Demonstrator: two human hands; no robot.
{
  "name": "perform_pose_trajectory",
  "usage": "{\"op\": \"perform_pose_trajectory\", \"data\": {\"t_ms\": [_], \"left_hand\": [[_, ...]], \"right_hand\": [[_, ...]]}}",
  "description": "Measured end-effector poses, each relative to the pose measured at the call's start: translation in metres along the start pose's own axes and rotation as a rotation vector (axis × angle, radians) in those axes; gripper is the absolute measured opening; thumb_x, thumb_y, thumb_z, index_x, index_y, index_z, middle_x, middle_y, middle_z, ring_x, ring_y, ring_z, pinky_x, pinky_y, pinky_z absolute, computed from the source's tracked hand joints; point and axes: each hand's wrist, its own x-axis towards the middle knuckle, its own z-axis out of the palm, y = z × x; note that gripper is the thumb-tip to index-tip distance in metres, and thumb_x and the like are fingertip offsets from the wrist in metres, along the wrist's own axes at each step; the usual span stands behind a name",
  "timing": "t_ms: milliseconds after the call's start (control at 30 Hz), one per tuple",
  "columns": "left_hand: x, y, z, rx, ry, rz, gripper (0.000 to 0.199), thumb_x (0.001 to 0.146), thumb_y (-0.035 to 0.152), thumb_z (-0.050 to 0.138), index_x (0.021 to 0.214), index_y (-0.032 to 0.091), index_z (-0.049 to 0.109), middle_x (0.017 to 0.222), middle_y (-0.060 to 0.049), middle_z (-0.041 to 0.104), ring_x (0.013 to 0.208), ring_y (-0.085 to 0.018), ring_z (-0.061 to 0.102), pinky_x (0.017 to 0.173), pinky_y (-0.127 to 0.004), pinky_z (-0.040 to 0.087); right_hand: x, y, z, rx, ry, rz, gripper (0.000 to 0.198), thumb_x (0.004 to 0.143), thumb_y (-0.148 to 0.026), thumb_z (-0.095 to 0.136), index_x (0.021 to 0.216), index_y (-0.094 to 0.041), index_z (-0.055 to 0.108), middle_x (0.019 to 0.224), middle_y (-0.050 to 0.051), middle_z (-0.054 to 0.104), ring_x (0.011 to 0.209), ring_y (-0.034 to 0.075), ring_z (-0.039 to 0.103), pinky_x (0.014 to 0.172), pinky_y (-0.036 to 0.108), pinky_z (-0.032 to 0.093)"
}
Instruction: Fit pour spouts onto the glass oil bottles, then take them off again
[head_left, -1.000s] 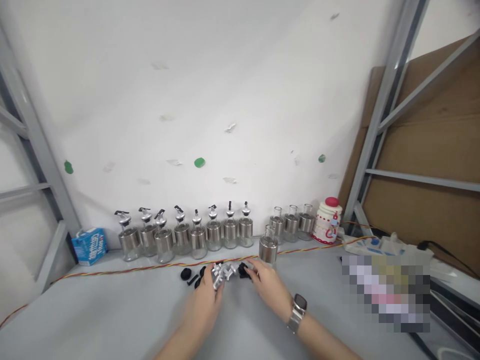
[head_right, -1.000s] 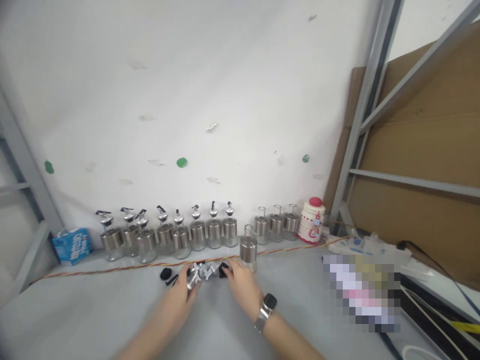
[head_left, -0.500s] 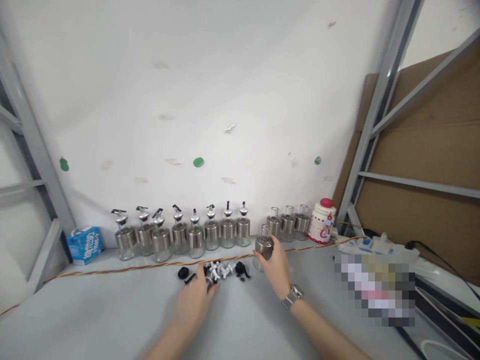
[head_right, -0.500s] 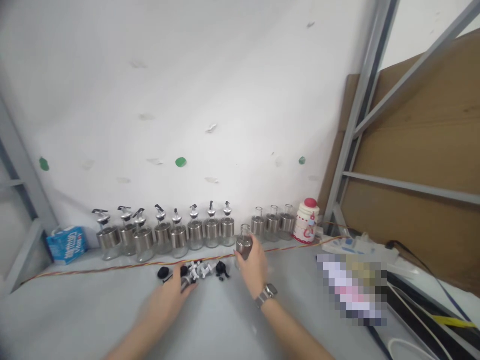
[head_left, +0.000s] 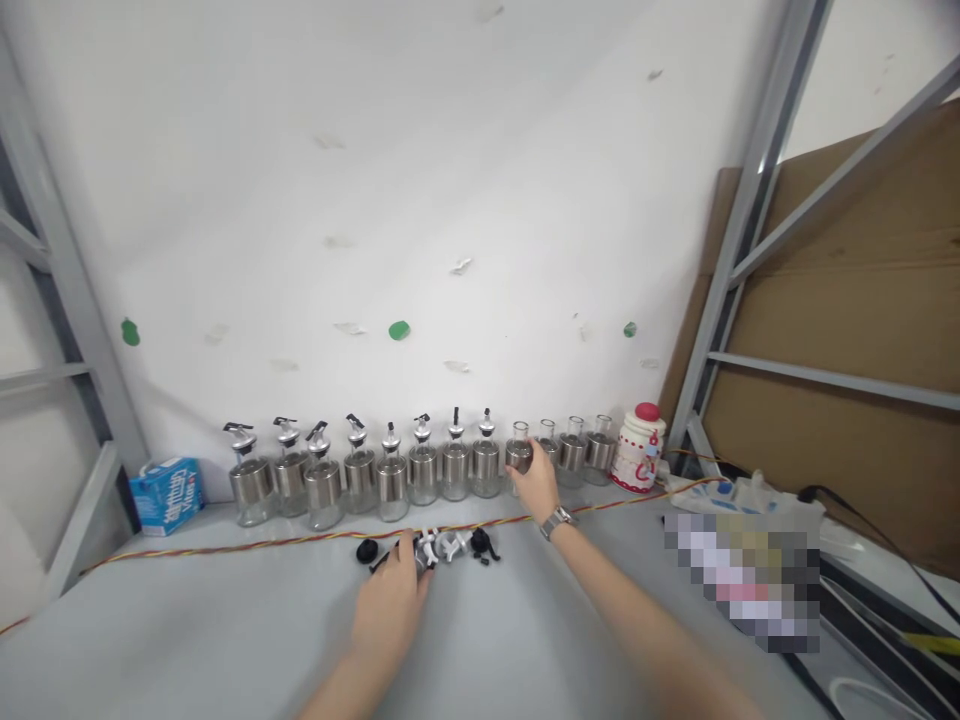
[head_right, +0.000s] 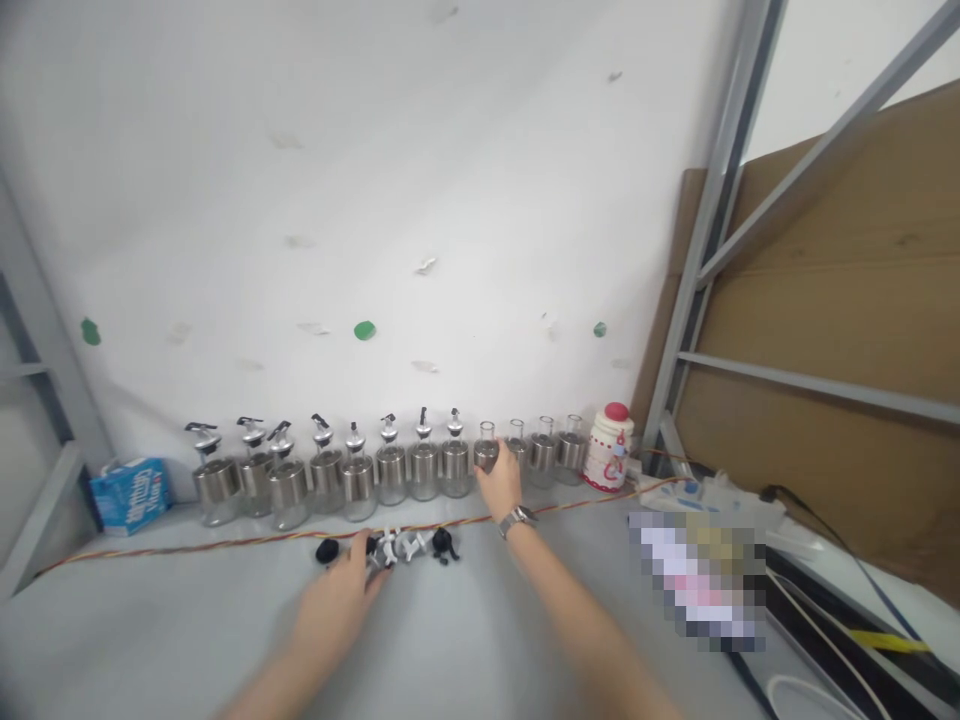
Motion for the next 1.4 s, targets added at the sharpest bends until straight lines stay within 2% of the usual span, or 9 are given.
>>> {"op": "perform_pose_trajectory", "data": {"t_ms": [133, 267, 367, 500, 733, 900, 1000, 1100, 1400], "left_hand": [[0.0, -0.001, 0.0, -0.004, -0.007, 0.004, 0.042, 0.083, 0.032, 0.04, 0.121, 0.014, 0.034, 0.092, -0.012, 0.062, 0.081, -0.023, 0.062, 0.062, -0.027, 0.042], [0.0, 0.0, 0.0, 0.003, -0.004, 0.001, 0.043, 0.084, 0.034, 0.039, 0.121, 0.014, 0.034, 0.087, -0.012, 0.064, 0.08, -0.023, 0.063, 0.061, -0.028, 0.042], [0.0, 0.001, -0.002, 0.009, -0.027, -0.016, 0.045, 0.084, 0.036, 0.037, 0.123, 0.014, 0.033, 0.085, -0.013, 0.064, 0.079, -0.024, 0.063, 0.061, -0.028, 0.042], [0.0, 0.002, -0.004, 0.013, -0.031, -0.023, 0.044, 0.084, 0.039, 0.036, 0.121, 0.015, 0.035, 0.08, -0.013, 0.065, 0.078, -0.025, 0.063, 0.062, -0.03, 0.042], [0.001, 0.0, -0.001, 0.03, -0.029, -0.016, 0.042, 0.085, 0.036, 0.033, 0.121, 0.014, 0.036, 0.075, -0.012, 0.065, 0.073, -0.025, 0.064, 0.059, -0.03, 0.042], [0.001, 0.0, -0.002, 0.019, -0.04, -0.025, 0.04, 0.085, 0.033, 0.034, 0.121, 0.015, 0.036, 0.078, -0.012, 0.065, 0.075, -0.025, 0.063, 0.061, -0.03, 0.042], [0.0, 0.001, -0.004, 0.018, -0.028, -0.016, 0.04, 0.086, 0.034, 0.032, 0.12, 0.016, 0.037, 0.076, -0.011, 0.065, 0.074, -0.025, 0.063, 0.06, -0.03, 0.042], [-0.001, 0.001, -0.005, 0.021, -0.012, -0.003, 0.04, 0.086, 0.035, 0.031, 0.12, 0.015, 0.037, 0.075, -0.011, 0.065, 0.071, -0.026, 0.063, 0.058, -0.031, 0.042], [-0.003, 0.005, -0.007, 0.011, -0.003, 0.0, 0.04, 0.086, 0.036, 0.032, 0.12, 0.016, 0.037, 0.08, -0.011, 0.066, 0.072, -0.023, 0.063, 0.057, -0.028, 0.041]], "right_hand": [[-0.008, 0.007, 0.004, -0.019, 0.014, 0.019, 0.055, 0.064, -0.028, 0.06, 0.114, -0.012, 0.043, 0.102, 0.014, 0.052, 0.098, 0.028, 0.048, 0.084, 0.04, 0.037], [-0.019, 0.003, -0.003, -0.042, 0.122, 0.072, 0.059, 0.07, -0.034, 0.054, 0.119, -0.008, 0.035, 0.11, 0.019, 0.044, 0.105, 0.03, 0.041, 0.089, 0.042, 0.031], [-0.036, -0.002, -0.006, -0.05, 0.15, 0.129, 0.045, 0.076, -0.033, 0.044, 0.111, -0.006, 0.038, 0.099, 0.018, 0.048, 0.095, 0.027, 0.047, 0.084, 0.042, 0.034], [-0.051, -0.005, -0.002, -0.03, -0.025, 0.102, 0.021, 0.067, -0.022, 0.048, 0.087, -0.015, 0.05, 0.076, 0.006, 0.056, 0.07, 0.019, 0.054, 0.068, 0.031, 0.042], [-0.029, 0.002, 0.009, -0.059, -0.209, 0.086, 0.017, 0.063, -0.013, 0.047, 0.078, -0.017, 0.053, 0.07, 0.003, 0.06, 0.07, 0.017, 0.057, 0.066, 0.025, 0.043], [-0.026, -0.013, 0.015, -0.126, -0.183, 0.075, 0.03, 0.067, -0.017, 0.047, 0.095, -0.013, 0.053, 0.084, 0.009, 0.059, 0.08, 0.021, 0.056, 0.072, 0.03, 0.043], [-0.027, -0.03, 0.017, -0.148, -0.127, 0.008, 0.045, 0.071, -0.02, 0.045, 0.116, -0.013, 0.042, 0.107, 0.013, 0.051, 0.1, 0.024, 0.048, 0.085, 0.036, 0.037], [-0.024, -0.045, 0.022, -0.158, -0.111, -0.036, 0.055, 0.071, -0.021, 0.048, 0.123, -0.012, 0.035, 0.117, 0.015, 0.044, 0.11, 0.026, 0.04, 0.089, 0.037, 0.035], [-0.009, -0.053, 0.032, -0.163, -0.154, 0.022, 0.051, 0.073, -0.026, 0.051, 0.119, -0.009, 0.038, 0.1, 0.013, 0.053, 0.094, 0.026, 0.051, 0.07, 0.031, 0.042]]}}
